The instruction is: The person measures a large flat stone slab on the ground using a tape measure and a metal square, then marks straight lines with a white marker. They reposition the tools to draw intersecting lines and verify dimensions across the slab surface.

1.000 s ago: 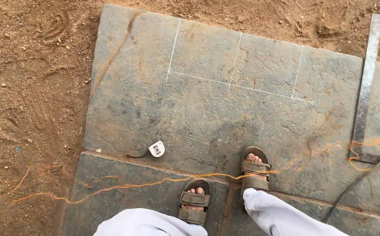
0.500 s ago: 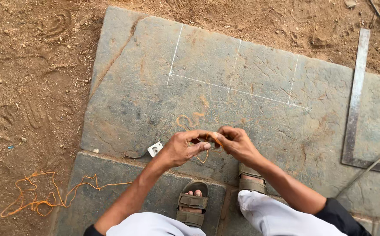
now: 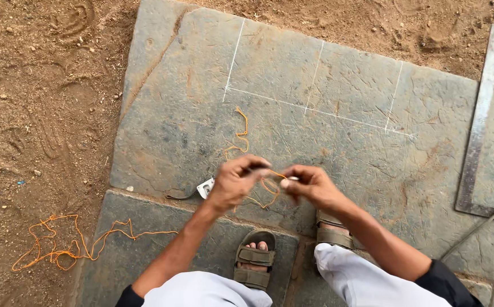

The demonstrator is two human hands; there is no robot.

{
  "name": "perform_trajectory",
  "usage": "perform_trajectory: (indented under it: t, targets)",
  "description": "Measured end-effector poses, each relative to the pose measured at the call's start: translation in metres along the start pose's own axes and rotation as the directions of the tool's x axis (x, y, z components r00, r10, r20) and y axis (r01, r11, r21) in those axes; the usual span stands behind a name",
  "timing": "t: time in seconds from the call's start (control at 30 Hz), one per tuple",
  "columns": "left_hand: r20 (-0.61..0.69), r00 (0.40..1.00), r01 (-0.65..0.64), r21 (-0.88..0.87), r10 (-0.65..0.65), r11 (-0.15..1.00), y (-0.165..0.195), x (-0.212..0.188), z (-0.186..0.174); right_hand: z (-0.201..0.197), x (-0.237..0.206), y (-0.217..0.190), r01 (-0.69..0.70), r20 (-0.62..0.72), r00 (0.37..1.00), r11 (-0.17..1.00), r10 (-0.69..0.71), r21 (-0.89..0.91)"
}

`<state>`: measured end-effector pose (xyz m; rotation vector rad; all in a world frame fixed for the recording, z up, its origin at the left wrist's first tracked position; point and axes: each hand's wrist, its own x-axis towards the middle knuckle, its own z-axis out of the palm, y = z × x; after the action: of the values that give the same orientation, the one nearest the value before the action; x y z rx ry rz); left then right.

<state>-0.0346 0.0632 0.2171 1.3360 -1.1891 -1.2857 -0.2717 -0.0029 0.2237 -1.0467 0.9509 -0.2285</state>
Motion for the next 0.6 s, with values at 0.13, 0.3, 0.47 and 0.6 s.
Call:
perform_trajectory:
  t: [0.13,0.3,0.47,0.6]
  targets:
    - [-0.349,0.933,0.08,0.427,0.082,0.901,0.007,-0.021,-0.094,-0.09,-0.023,-0.009,-0.165,-0.172,0.977,0.959,0.127,-0.23]
    - [-0.518,0.833,0.248,0.663,0.195,0.706,-0.038,-0.106,-0.187,-0.185,-0.063,-0.006,-0.128,-0.258,0.965,0.936,0.041,-0.329]
    - [-0.613,0.753,0.43,0.734,0.24,0.526,-0.106,-0.188,-0.222,-0.185,-0.057,-0.005,-0.229,-0.26,0.964,0.698,0.063,-0.679]
    - [-0.762,0.639,0.764,0.611,-0.105,0.206,-0.125,-0.225,-0.244,-0.16,-0.043,-0.016,-0.304,-0.302,0.948,0.577,0.103,-0.758]
